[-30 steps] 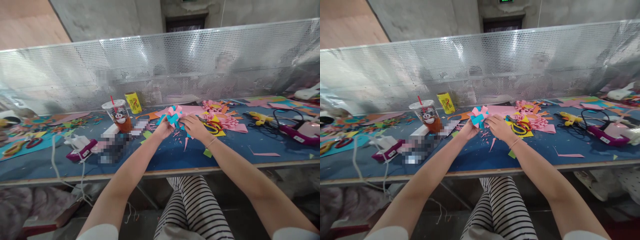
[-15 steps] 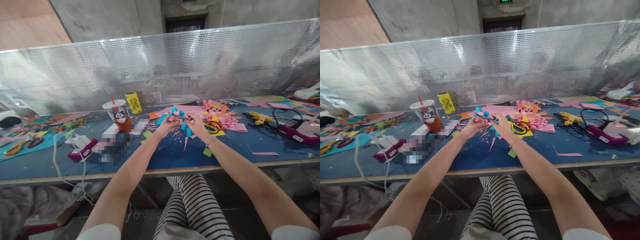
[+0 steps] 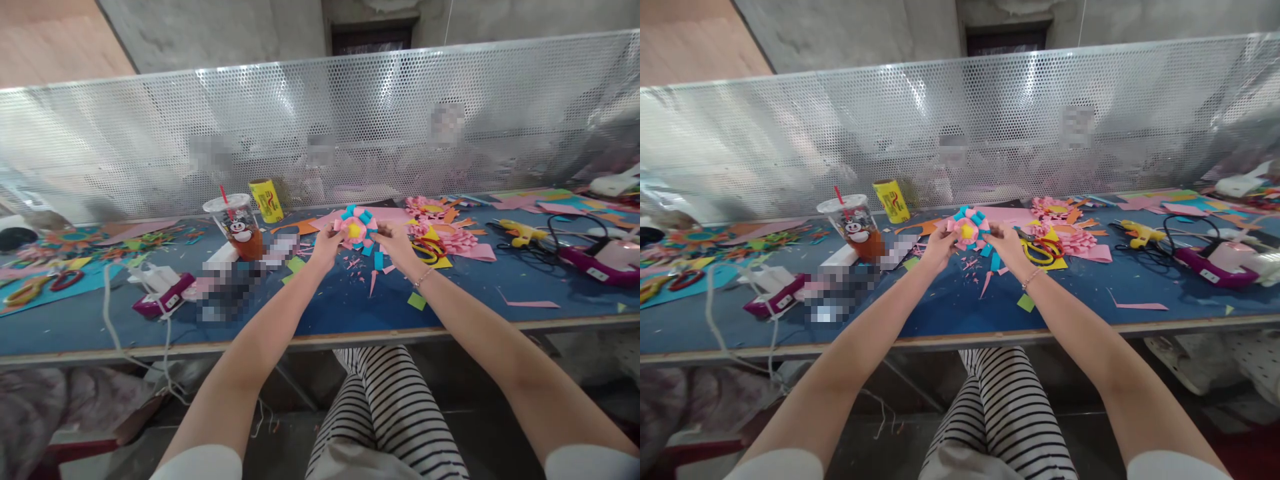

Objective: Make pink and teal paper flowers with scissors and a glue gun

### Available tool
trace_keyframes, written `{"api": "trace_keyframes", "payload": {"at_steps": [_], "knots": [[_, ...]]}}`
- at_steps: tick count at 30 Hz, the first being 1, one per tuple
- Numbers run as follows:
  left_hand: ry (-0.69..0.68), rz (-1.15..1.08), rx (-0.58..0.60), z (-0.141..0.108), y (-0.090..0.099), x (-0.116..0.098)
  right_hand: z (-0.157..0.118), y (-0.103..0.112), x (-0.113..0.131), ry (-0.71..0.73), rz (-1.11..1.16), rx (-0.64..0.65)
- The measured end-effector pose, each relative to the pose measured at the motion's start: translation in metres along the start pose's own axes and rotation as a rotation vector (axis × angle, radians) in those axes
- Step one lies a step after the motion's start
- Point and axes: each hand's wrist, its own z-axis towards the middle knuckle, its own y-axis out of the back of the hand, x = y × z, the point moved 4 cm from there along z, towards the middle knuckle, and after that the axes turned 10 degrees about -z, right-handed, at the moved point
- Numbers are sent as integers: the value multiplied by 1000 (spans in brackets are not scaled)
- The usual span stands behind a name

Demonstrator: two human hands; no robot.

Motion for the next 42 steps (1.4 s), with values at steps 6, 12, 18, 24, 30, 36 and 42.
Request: {"api": "trace_keyframes", "payload": {"at_steps": [6,12,18,24,30,36,42], "knots": [[25,-10,-52,0,2,2,-4,-3,5,-107,189,6],[6,4,-60,0,3,5,-6,-5,10,-113,225,32],[-6,27,-79,-1,1,2,-6,-3,8,-136,196,4],[-25,61,-125,-4,-2,-2,-7,-3,11,-157,214,-16],[-33,61,-119,-7,-4,-5,-9,-3,15,-160,222,-12],[-72,113,-75,-7,-6,-9,-7,-3,12,-129,231,13],[-82,124,23,-6,-9,-9,-6,-6,12,-72,162,102]]}}
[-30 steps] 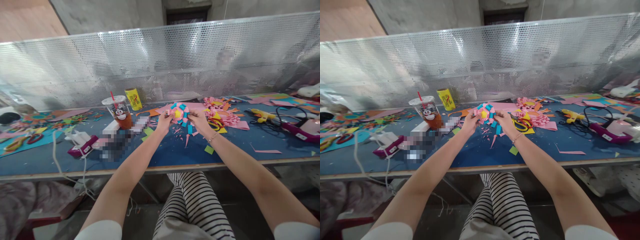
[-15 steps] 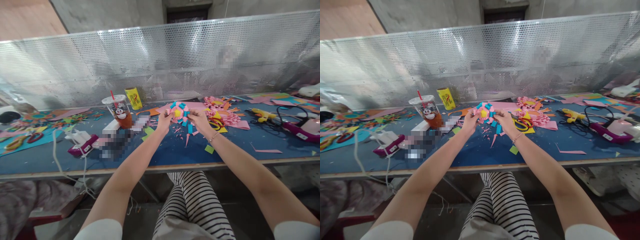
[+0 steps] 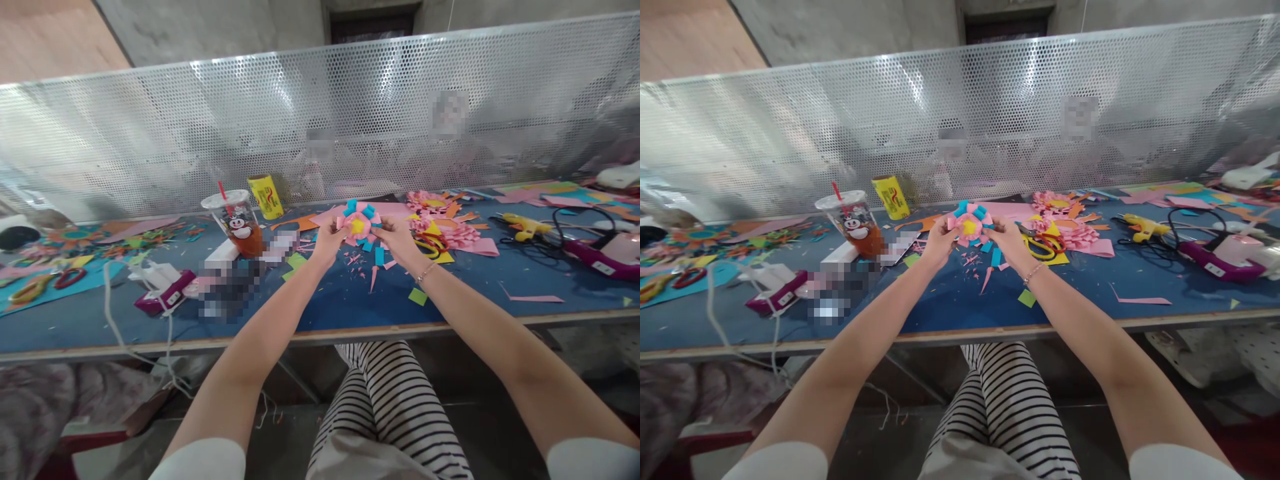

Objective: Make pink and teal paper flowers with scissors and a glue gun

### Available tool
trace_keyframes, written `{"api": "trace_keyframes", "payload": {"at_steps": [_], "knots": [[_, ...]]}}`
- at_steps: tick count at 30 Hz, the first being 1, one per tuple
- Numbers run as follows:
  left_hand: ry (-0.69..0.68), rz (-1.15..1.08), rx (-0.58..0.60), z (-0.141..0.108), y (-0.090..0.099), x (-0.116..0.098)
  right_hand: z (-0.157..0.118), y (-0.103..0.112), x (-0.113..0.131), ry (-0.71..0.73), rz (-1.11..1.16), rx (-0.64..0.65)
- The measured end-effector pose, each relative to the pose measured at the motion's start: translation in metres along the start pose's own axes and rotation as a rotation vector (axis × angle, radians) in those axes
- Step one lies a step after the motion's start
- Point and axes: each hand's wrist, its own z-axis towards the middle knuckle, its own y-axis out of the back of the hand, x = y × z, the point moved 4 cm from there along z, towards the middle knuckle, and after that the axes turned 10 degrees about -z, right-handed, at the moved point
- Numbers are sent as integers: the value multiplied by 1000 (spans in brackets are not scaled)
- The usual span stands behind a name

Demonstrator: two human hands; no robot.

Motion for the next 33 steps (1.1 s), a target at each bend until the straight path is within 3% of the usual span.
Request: {"api": "trace_keyframes", "payload": {"at_steps": [6,10,14,17,23,33], "knots": [[21,-28,9,1,1,3,-1,0,5,33,-13,-24],[-50,-52,-27,4,4,1,1,-1,6,99,-57,30],[-146,-66,46,7,5,-3,2,1,6,162,-122,42],[-193,-71,112,7,4,-7,2,4,4,141,-129,16],[-206,-8,91,6,3,-10,1,7,5,105,-169,-21],[-234,24,192,8,2,-7,4,7,-7,-33,-106,-32]]}}
